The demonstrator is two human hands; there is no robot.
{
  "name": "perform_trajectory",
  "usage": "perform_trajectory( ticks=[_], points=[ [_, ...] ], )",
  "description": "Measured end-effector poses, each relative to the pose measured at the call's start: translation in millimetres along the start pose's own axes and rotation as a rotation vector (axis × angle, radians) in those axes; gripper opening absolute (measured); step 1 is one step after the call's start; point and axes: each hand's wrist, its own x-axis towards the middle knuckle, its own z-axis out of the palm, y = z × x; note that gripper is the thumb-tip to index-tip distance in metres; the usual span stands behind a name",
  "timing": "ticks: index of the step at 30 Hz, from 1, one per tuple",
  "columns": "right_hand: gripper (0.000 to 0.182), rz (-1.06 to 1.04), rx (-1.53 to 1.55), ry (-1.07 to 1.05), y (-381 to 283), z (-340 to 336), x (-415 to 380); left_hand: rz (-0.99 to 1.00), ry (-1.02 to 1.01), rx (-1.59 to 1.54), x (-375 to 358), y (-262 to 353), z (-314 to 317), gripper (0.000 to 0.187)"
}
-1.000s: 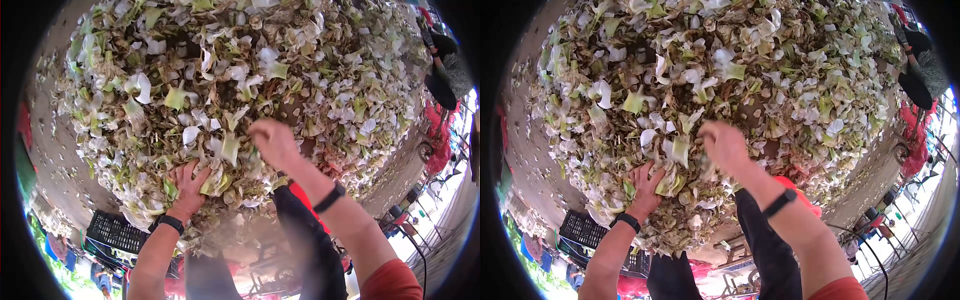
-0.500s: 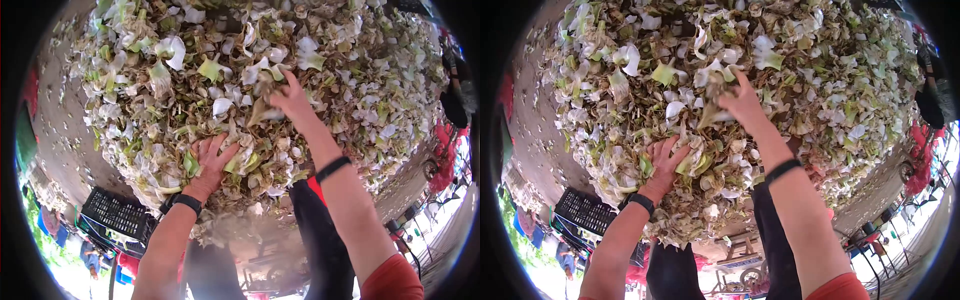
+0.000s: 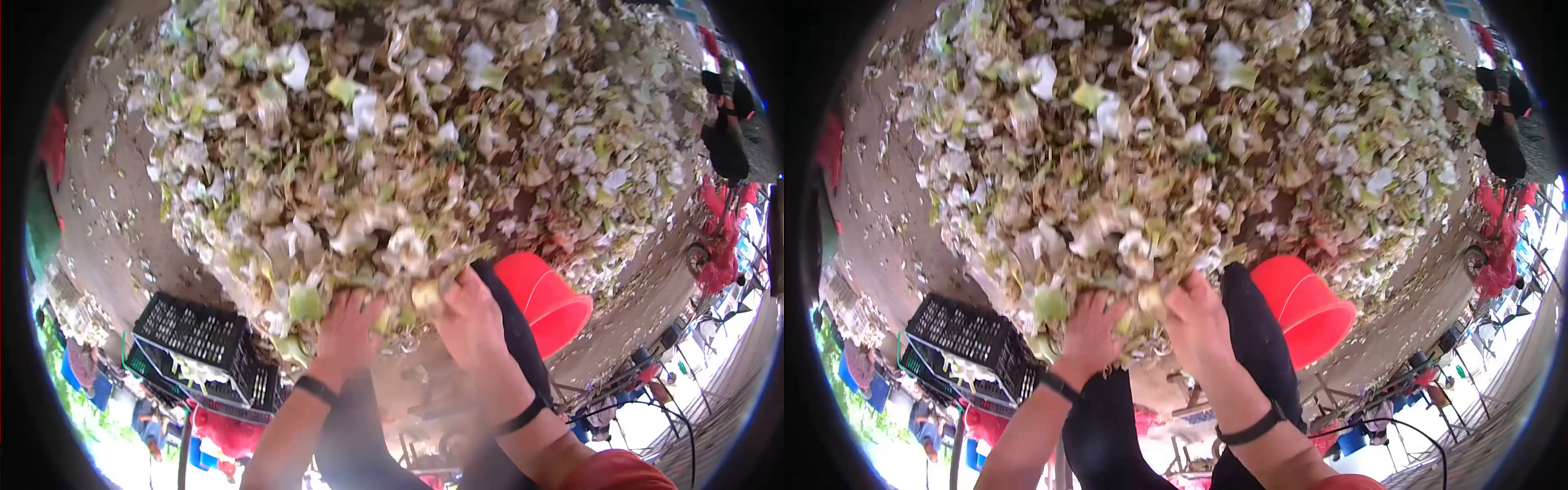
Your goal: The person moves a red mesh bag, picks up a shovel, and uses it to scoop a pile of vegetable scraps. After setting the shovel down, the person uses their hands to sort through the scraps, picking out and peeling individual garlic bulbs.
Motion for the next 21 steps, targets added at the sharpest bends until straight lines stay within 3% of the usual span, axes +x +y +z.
perform_trajectory(
  ticks=[1,3,6,8,9,11,13,15,19,21],
  points=[
    [0.039,-0.018,-0.067,0.039,6,-4,5,-0.056,-0.049,-0.012,2,-6,10,0.054],
    [0.037,0.033,-0.033,0.017,13,-15,14,-0.022,0.038,-0.001,27,-13,21,0.06],
    [0.041,-0.079,-0.02,0.031,19,-7,8,-0.084,-0.117,-0.15,35,-6,-11,0.067],
    [0.033,-0.066,-0.059,0.027,15,-6,4,-0.004,0.159,-0.66,25,1,-35,0.074],
    [0.026,-0.049,-0.11,0.031,13,-5,1,-0.004,0.156,-0.646,19,7,-42,0.074],
    [0.026,-0.078,-0.081,0.073,17,3,-2,0.098,0.379,-0.603,2,24,-52,0.077],
    [0.023,0.037,-0.22,-0.007,22,1,-3,-0.075,0.346,-0.472,-9,49,-60,0.071],
    [0.019,0.022,-0.389,-0.027,25,6,-7,-0.117,0.394,-0.688,-9,49,-42,0.063],
    [0.016,0.014,-0.547,-0.159,23,1,-17,-0.171,0.489,-0.628,-21,69,-49,0.057],
    [0.015,0.009,-0.568,-0.193,16,5,-23,-0.132,0.603,-0.452,-27,71,-48,0.057]
  ],
)
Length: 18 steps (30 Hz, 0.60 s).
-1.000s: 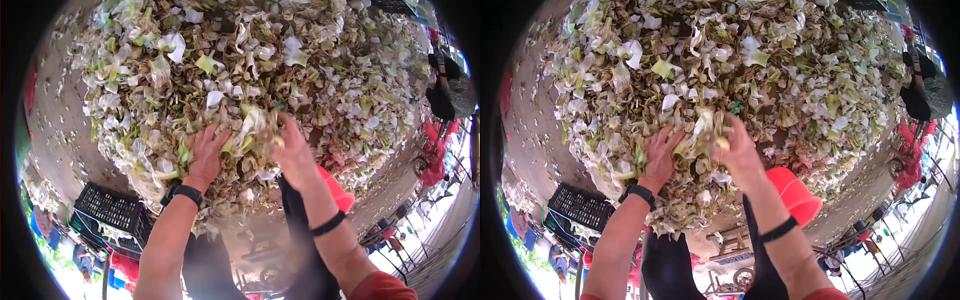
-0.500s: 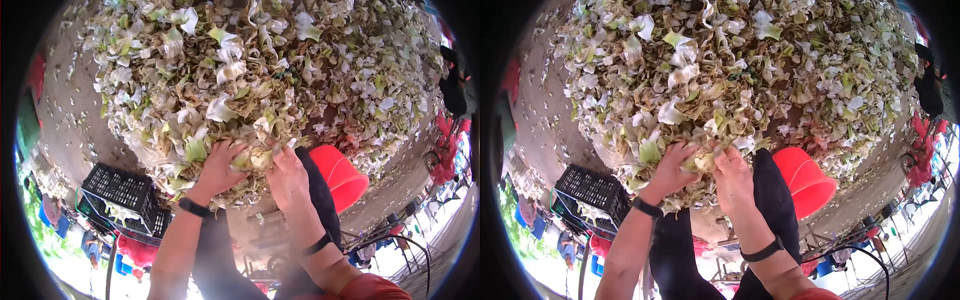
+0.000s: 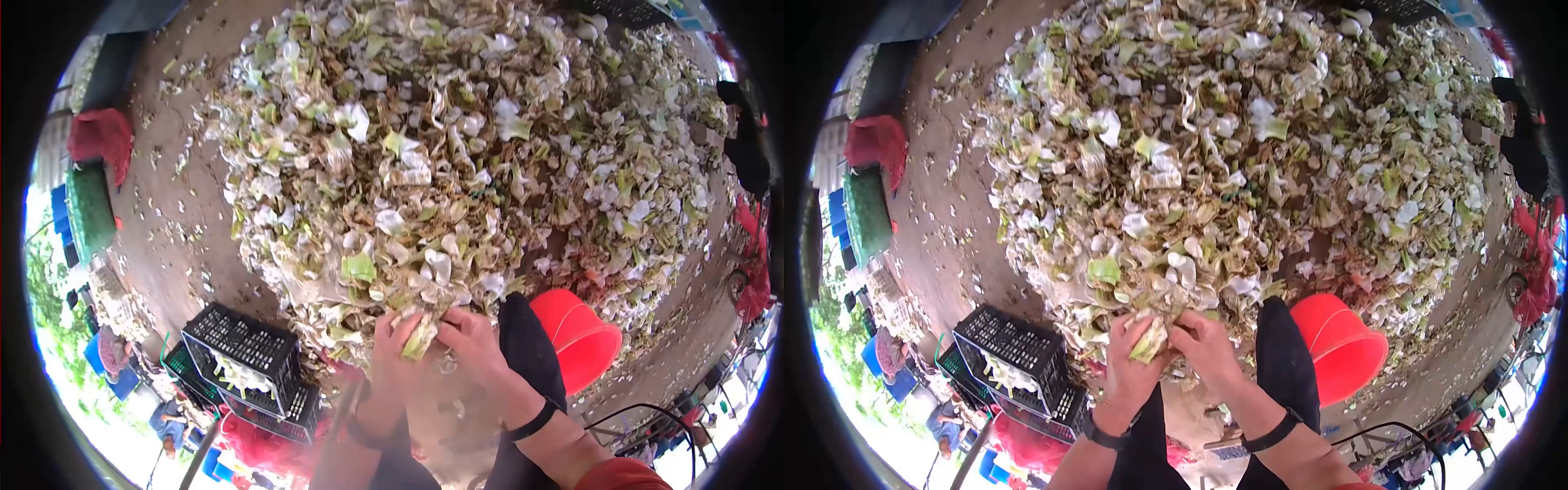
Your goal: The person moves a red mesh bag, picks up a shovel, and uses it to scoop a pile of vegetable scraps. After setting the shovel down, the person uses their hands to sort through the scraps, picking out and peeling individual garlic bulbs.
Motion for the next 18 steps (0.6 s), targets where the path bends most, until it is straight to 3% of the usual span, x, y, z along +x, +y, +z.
perform_trajectory(
  ticks=[4,7,14,16,18],
  points=[
    [0.013,0.019,-0.095,-0.038,0,3,3,-0.052,0.003,0.059,-8,-8,-9,0.054],
    [0.009,0.193,-0.135,-0.035,-9,6,-1,-0.111,0.076,0.028,-11,3,-10,0.054],
    [0.004,0.071,0.072,0.015,-2,2,1,-0.315,0.126,-0.362,-13,7,2,0.059],
    [0.003,0.04,0.079,-0.016,-1,-1,1,-0.317,0.042,-0.225,-13,9,-7,0.057],
    [0.004,0.037,0.069,-0.044,1,-1,1,-0.547,-0.012,-0.897,-15,6,-8,0.047]
  ],
)
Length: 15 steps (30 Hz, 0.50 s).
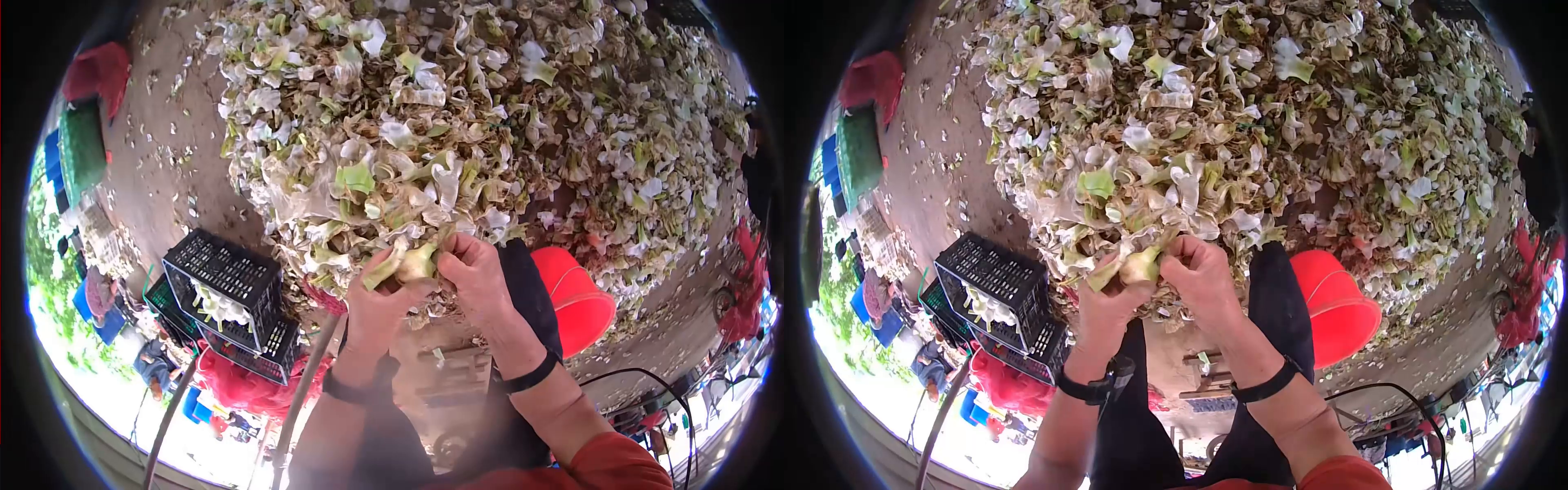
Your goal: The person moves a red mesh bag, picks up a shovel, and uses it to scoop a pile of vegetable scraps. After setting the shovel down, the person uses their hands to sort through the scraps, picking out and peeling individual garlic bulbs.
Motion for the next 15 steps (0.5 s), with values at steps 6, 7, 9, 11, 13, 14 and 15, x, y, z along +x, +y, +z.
perform_trajectory(
  ticks=[6,7,9,11,13,14,15],
  points=[
    [0.01,0.005,0.016,-0.082,3,0,-2,-0.359,-0.132,-0.772,-5,-8,-16,0.039],
    [0.011,-0.015,-0.011,-0.059,4,-1,-1,-0.356,-0.132,-0.774,-4,-7,-15,0.039],
    [0.014,-0.073,-0.043,-0.045,8,-4,5,-0.377,-0.127,-0.851,-4,-5,-13,0.039],
    [0.016,-0.131,-0.074,-0.034,5,-1,5,-0.363,-0.123,-0.804,-1,-8,-13,0.039],
    [0.021,-0.061,0.118,-0.166,-1,6,-1,-0.35,-0.115,-0.758,-1,-10,-12,0.039],
    [0.021,-0.061,0.116,-0.162,-1,6,-1,-0.31,-0.092,-0.681,-1,-9,-10,0.038],
    [0.021,-0.067,0.042,-0.155,-1,5,0,-0.272,-0.071,-0.603,-2,-10,-9,0.038]
  ],
)
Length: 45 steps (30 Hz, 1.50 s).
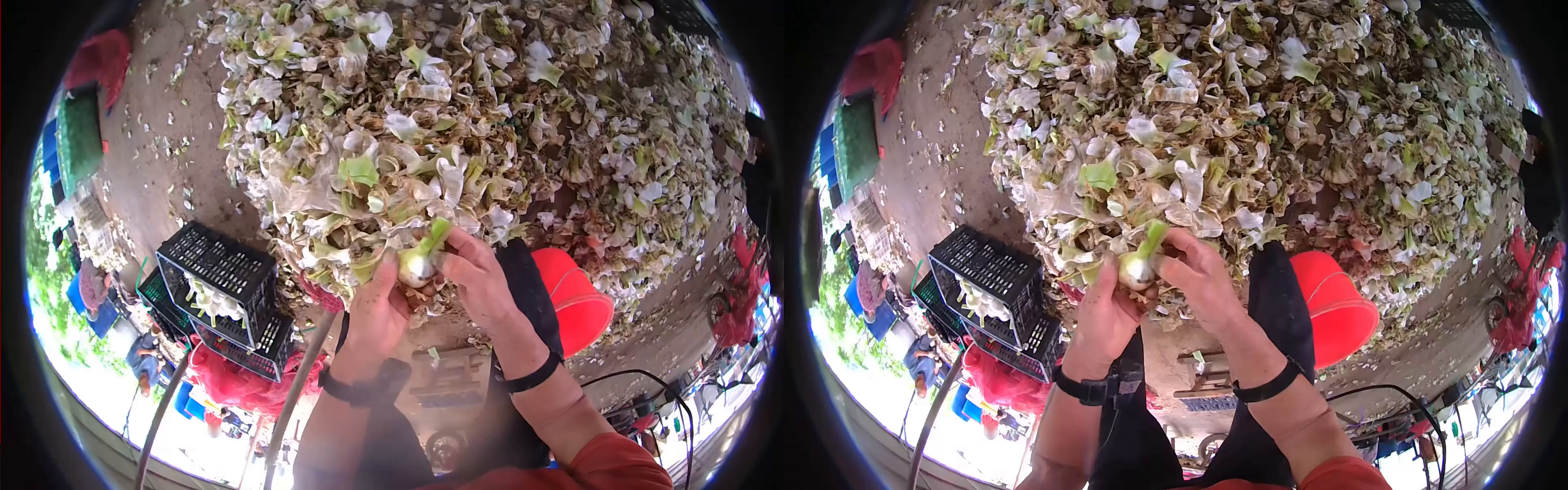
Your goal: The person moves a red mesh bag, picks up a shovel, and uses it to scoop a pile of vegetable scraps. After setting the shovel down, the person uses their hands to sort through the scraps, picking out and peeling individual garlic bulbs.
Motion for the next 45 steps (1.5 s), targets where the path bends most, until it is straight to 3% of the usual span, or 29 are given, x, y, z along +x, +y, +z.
perform_trajectory(
  ticks=[4,5,7,11,14,18,21,23,25,27,29,31,33,35,37,39,45],
  points=[
    [0.015,-0.066,-0.298,-0.016,10,-6,3,0.187,0.089,0.276,1,-6,-1,0.031],
    [0.015,-0.077,-0.311,0.006,9,-7,4,0.31,0.091,0.529,-2,-3,9,0.03],
    [0.011,-0.023,-0.196,-0.046,9,-6,4,0.355,0.011,0.524,1,-9,-3,0.035],
    [0.016,-0.118,-0.366,-0.061,7,-5,5,0.211,0.026,0.576,-4,1,-4,0.037],
    [0.015,-0.201,-0.528,-0.044,3,-5,6,0.099,0.127,0.139,-7,-2,-7,0.038],
    [0.013,-0.22,-0.584,0.022,-3,1,5,0.027,0.112,0.035,-2,-6,-17,0.038],
    [0.016,-0.212,-0.597,0.032,2,1,6,0.113,0.128,0.003,-2,-10,-12,0.037],
    [0.015,-0.353,-0.883,-0.006,3,0,6,0.078,0.118,-0.029,-5,-2,-17,0.039],
    [0.014,-0.312,-0.883,-0.002,2,2,6,0.038,0.091,-0.065,-10,2,-21,0.041],
    [0.016,-0.336,-0.901,0.176,9,-5,14,-0.097,0.011,-0.073,-18,4,-23,0.044],
    [0.023,-0.295,-0.91,0.216,10,-15,20,-0.114,0.003,-0.086,-25,4,-21,0.046],
    [0.026,-0.563,-0.907,0.267,13,-17,25,-0.099,-0.041,-0.183,-32,5,-23,0.046],
    [0.03,-0.554,-0.892,0.221,7,-8,22,-0.063,-0.038,-0.148,-31,7,-26,0.046],
    [0.031,-0.15,-0.593,-0.048,2,-1,14,-0.03,-0.033,-0.112,-29,7,-32,0.046],
    [0.033,-0.154,-0.45,-0.147,7,2,9,0.091,0.052,0.12,-25,3,-39,0.047],
    [0.032,-0.124,-0.623,-0.234,9,2,6,0.12,0.089,0.123,-24,2,-36,0.047],
    [0.022,-0.336,-0.979,-0.264,4,6,4,0.095,0.03,0.159,-21,2,-51,0.047]
  ],
)
